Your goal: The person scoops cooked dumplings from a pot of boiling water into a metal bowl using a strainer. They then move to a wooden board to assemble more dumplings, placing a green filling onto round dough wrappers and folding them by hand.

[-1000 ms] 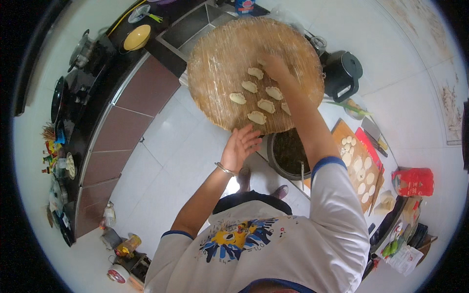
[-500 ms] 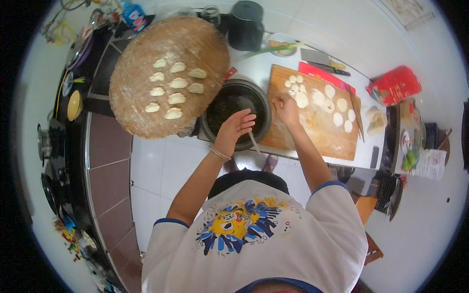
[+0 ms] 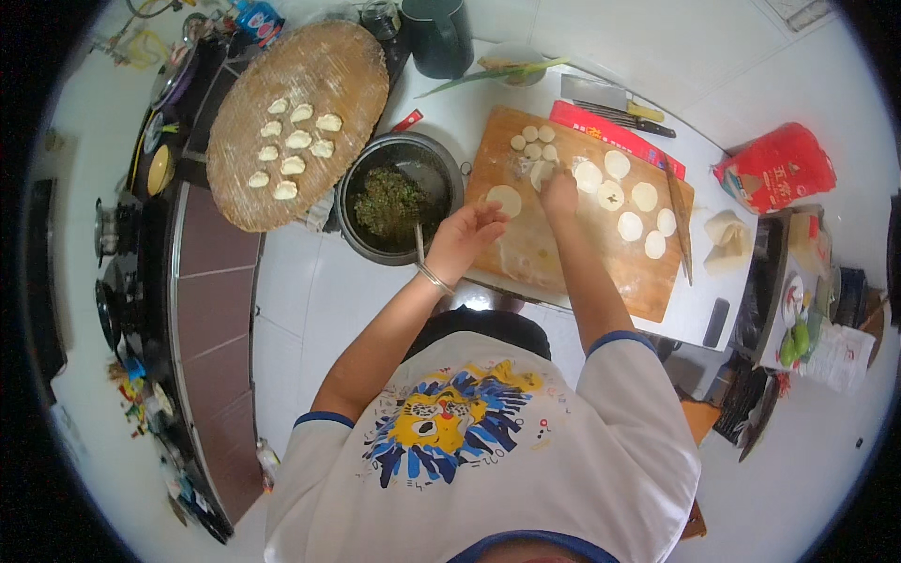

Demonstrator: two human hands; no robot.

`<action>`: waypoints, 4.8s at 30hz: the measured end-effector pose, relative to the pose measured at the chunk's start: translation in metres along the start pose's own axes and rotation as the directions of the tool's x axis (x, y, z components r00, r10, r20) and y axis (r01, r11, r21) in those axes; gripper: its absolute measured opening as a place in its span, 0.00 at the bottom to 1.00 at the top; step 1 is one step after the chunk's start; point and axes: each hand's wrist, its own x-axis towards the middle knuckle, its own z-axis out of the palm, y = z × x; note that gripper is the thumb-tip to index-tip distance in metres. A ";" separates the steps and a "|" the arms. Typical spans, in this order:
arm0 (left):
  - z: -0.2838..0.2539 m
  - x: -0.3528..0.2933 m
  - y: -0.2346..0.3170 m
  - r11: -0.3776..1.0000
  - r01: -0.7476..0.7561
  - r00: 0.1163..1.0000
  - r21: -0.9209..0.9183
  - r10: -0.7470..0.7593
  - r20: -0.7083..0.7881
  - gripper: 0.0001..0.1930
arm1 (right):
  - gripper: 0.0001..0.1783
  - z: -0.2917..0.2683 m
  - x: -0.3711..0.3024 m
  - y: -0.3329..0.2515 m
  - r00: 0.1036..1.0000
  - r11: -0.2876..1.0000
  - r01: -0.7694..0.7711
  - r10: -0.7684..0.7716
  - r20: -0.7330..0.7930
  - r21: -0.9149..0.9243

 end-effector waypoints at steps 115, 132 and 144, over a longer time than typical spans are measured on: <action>-0.232 -0.077 -0.091 0.740 0.142 0.946 -0.657 -0.297 -0.131 0.19 | 0.10 -0.054 -0.161 -0.190 0.513 0.565 0.722 -0.825 0.239 0.400; -0.231 -0.076 -0.088 0.714 0.114 0.963 -0.691 -0.250 -0.100 0.20 | 0.13 -0.050 -0.113 -0.161 0.844 0.508 -0.215 -0.334 0.420 0.834; -0.191 -0.056 -0.017 0.574 0.195 0.978 -0.795 -0.172 0.116 0.28 | 0.15 -0.095 -0.141 -0.178 0.876 0.129 -0.237 -0.401 0.269 0.963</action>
